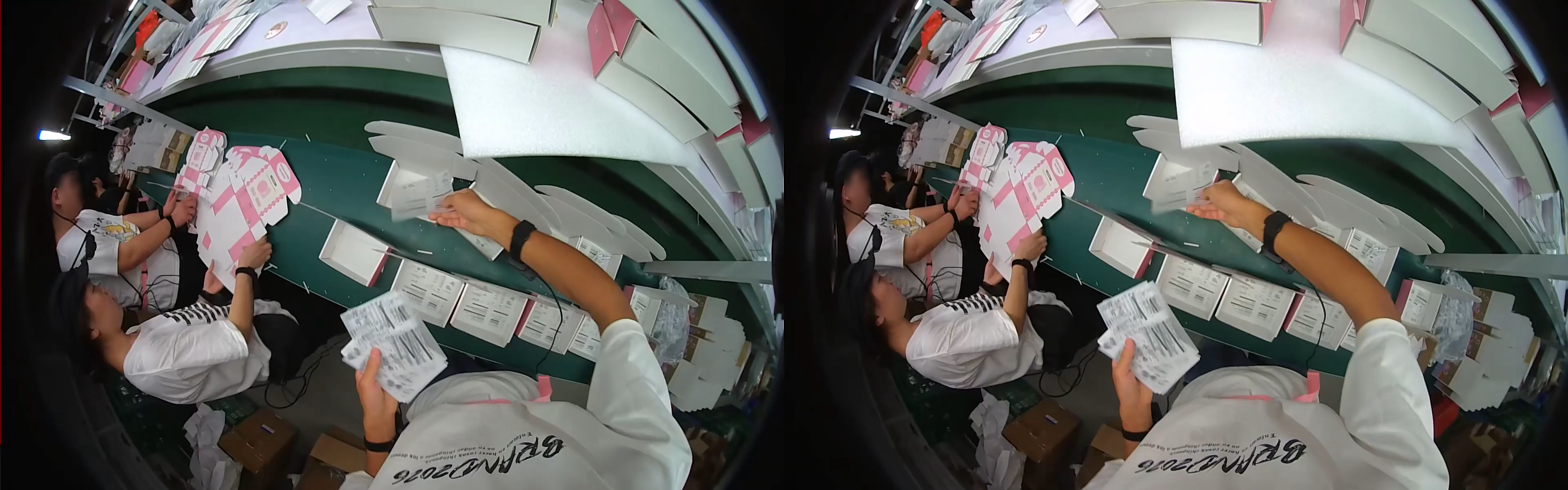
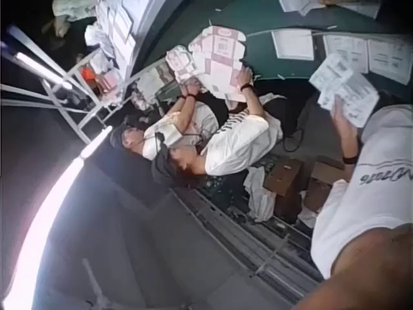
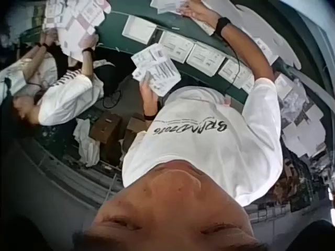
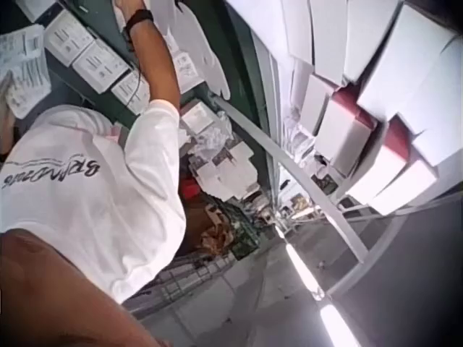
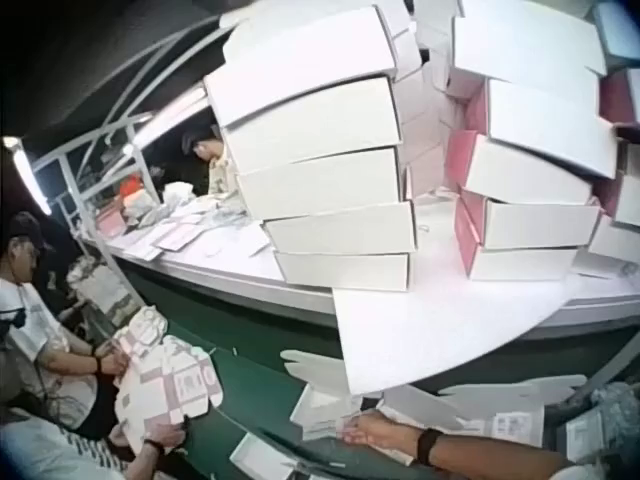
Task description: The person picks up a stack of instruction sheets and places them into open boxes before adding white cables from a container. They continue the process by placing more instruction sheets and cables into a new set of boxes.
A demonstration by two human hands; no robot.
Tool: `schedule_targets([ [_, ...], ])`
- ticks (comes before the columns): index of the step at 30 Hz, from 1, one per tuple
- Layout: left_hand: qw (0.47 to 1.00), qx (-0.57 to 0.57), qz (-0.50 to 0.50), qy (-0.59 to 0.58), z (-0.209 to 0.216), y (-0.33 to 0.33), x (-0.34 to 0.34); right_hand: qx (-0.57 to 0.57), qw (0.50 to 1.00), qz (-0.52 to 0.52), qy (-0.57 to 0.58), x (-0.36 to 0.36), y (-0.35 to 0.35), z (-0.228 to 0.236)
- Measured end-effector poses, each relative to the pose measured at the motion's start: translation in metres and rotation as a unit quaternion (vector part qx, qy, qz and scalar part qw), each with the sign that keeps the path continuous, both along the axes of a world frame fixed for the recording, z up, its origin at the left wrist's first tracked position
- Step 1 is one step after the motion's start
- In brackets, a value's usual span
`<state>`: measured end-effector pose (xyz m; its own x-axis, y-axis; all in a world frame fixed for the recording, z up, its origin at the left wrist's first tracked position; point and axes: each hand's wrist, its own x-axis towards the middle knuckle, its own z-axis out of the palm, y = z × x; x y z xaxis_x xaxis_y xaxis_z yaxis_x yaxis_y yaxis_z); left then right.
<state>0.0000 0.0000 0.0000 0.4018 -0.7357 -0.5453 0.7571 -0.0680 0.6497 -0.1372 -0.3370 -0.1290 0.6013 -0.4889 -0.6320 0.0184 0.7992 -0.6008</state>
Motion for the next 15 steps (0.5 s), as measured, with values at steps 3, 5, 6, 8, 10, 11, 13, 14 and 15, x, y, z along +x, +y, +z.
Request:
schedule_targets([
  [3,0.999,0.025,0.035,0.006,0.0,0.018,0.0,0.035,0.995,-0.085,0.023,0.015,0.006,0.001],
  [5,0.999,0.027,0.04,0.007,-0.001,0.021,-0.005,0.051,0.996,-0.054,0.045,0.017,0.007,0.011],
  [6,0.999,0.03,0.044,0.01,-0.002,0.021,-0.009,0.067,0.995,-0.024,0.069,0.016,0.008,0.019],
  [8,0.999,0.032,0.038,0.014,-0.001,0.022,-0.008,0.083,0.992,-0.003,0.093,0.012,0.011,0.033],
  [10,0.999,0.024,0.017,0.019,0.0,0.016,-0.009,-0.102,0.987,0.046,0.116,0.002,0.013,0.049],
  [11,0.999,0.021,0.008,0.022,0.002,0.013,-0.011,-0.192,0.97,0.072,0.128,-0.005,0.015,0.058],
  [13,1.0,0.019,0.006,0.023,0.003,0.012,-0.01,-0.226,0.968,0.078,0.083,-0.014,0.038,0.108],
  [14,1.0,0.014,0.0,0.023,0.005,0.012,-0.009,-0.26,0.961,0.079,0.04,-0.021,0.056,0.136],
  [15,1.0,0.008,-0.012,0.026,0.007,0.009,-0.011,-0.296,0.949,0.1,0.049,-0.03,0.08,0.156],
])
